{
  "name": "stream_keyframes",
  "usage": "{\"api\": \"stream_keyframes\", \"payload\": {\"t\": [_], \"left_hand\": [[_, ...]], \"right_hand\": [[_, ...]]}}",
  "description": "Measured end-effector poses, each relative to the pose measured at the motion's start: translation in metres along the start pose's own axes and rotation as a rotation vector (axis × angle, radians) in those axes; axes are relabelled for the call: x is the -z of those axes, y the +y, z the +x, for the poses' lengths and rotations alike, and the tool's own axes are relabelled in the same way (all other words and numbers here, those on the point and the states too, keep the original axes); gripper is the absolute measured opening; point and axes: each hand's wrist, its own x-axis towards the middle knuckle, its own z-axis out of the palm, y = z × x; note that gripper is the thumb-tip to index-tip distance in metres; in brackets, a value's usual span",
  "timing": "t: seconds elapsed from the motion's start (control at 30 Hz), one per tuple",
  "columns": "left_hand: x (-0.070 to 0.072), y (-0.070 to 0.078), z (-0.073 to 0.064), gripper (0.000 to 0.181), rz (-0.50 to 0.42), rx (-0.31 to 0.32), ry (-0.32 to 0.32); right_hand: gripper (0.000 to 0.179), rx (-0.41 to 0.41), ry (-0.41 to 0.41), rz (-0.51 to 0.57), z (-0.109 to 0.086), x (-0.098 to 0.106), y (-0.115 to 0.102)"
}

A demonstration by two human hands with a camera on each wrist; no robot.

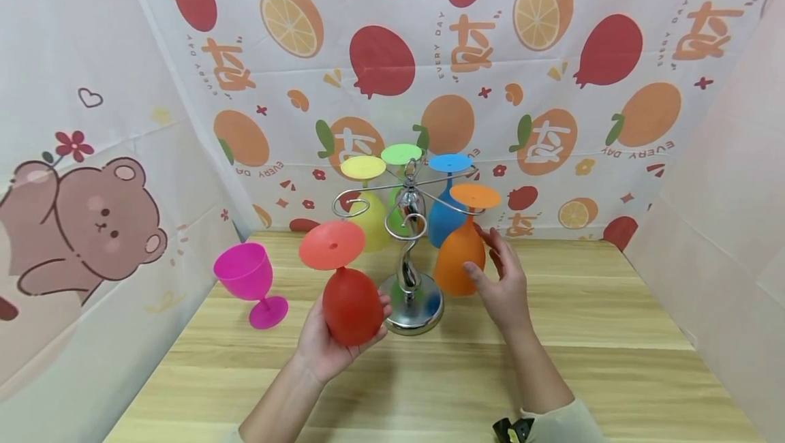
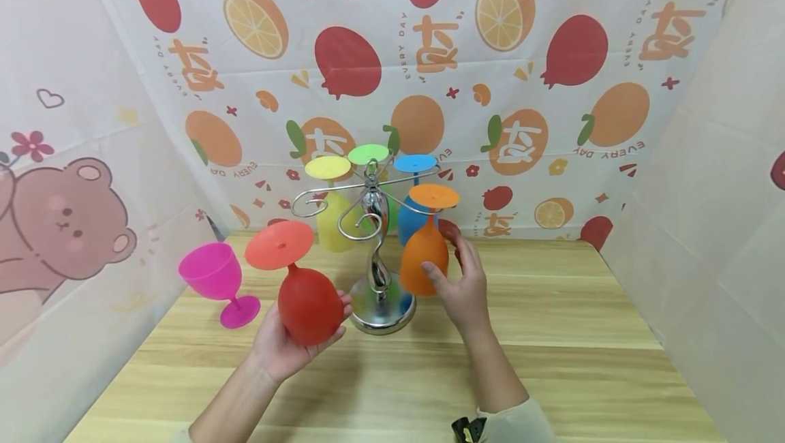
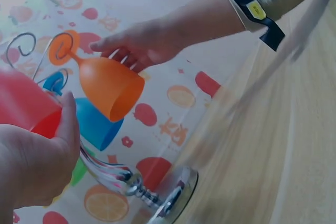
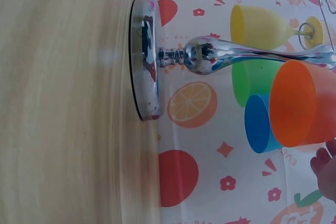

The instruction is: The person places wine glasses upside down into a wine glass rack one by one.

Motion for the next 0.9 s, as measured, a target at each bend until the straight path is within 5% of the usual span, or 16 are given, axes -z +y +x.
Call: {"api": "stream_keyframes", "payload": {"t": [0.23,0.37,0.53,0.7,0.9], "left_hand": [[-0.006,0.0,0.002,0.054,-0.004,-0.031,0.059],[-0.01,-0.001,0.003,0.053,0.008,-0.048,0.068],[-0.015,-0.003,0.002,0.057,0.007,-0.057,0.092],[-0.021,-0.007,0.002,0.062,-0.01,-0.06,0.132],[-0.026,-0.013,0.005,0.06,-0.004,-0.072,0.179]], "right_hand": [[0.065,0.171,0.226,-0.025,-0.007,-0.007,0.003],[0.06,0.385,0.361,-0.049,-0.009,-0.014,0.0],[0.071,0.666,0.401,-0.172,-0.013,-0.029,-0.019],[0.059,0.804,0.197,-0.142,-0.028,-0.048,-0.042],[0.071,0.528,-0.215,-0.073,-0.051,-0.073,-0.053]]}}
